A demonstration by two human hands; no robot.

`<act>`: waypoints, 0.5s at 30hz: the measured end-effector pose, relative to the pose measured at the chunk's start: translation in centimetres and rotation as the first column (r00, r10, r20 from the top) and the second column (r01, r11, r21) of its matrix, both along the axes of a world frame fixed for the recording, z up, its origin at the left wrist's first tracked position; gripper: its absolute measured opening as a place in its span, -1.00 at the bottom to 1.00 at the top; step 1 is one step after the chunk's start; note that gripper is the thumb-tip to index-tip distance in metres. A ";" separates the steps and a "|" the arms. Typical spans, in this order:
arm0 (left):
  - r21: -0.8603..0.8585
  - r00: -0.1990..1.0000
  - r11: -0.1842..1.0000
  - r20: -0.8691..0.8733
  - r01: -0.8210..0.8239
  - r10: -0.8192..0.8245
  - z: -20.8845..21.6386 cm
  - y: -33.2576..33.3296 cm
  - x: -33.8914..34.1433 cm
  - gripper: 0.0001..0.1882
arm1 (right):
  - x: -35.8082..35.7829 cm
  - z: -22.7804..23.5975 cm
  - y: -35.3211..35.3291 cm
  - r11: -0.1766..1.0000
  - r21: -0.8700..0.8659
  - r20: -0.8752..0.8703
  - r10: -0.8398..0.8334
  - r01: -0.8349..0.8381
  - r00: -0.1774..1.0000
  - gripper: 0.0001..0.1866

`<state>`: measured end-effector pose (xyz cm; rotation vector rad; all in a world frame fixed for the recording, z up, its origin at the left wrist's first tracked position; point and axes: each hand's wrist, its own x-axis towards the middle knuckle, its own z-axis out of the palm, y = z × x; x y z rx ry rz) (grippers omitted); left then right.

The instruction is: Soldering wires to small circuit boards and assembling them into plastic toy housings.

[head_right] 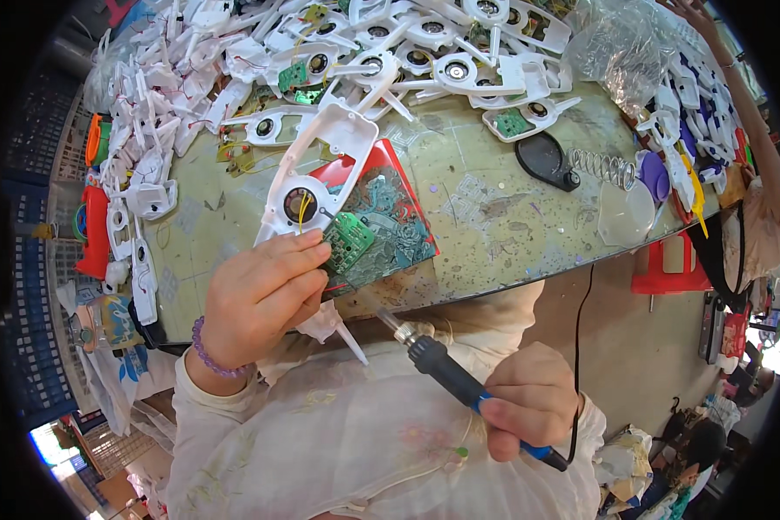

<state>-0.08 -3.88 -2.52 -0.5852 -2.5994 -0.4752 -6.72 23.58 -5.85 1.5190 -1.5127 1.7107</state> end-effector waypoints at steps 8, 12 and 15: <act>0.003 1.000 1.000 -0.017 -0.001 0.001 0.0 0.0 -0.1 -0.83 | 0.1 -0.4 -0.7 1.000 0.010 0.032 -0.008 0.008 0.999 -0.70; 0.001 1.000 1.000 -0.009 -0.007 0.007 0.1 0.0 0.0 -0.80 | 0.2 -0.5 -0.9 1.000 -0.005 0.060 -0.014 0.014 0.998 -0.72; 0.009 1.000 1.000 -0.019 -0.007 0.008 -0.1 0.0 0.0 -0.81 | 0.3 -0.7 -1.0 0.999 -0.019 0.052 -0.043 0.044 0.998 -0.71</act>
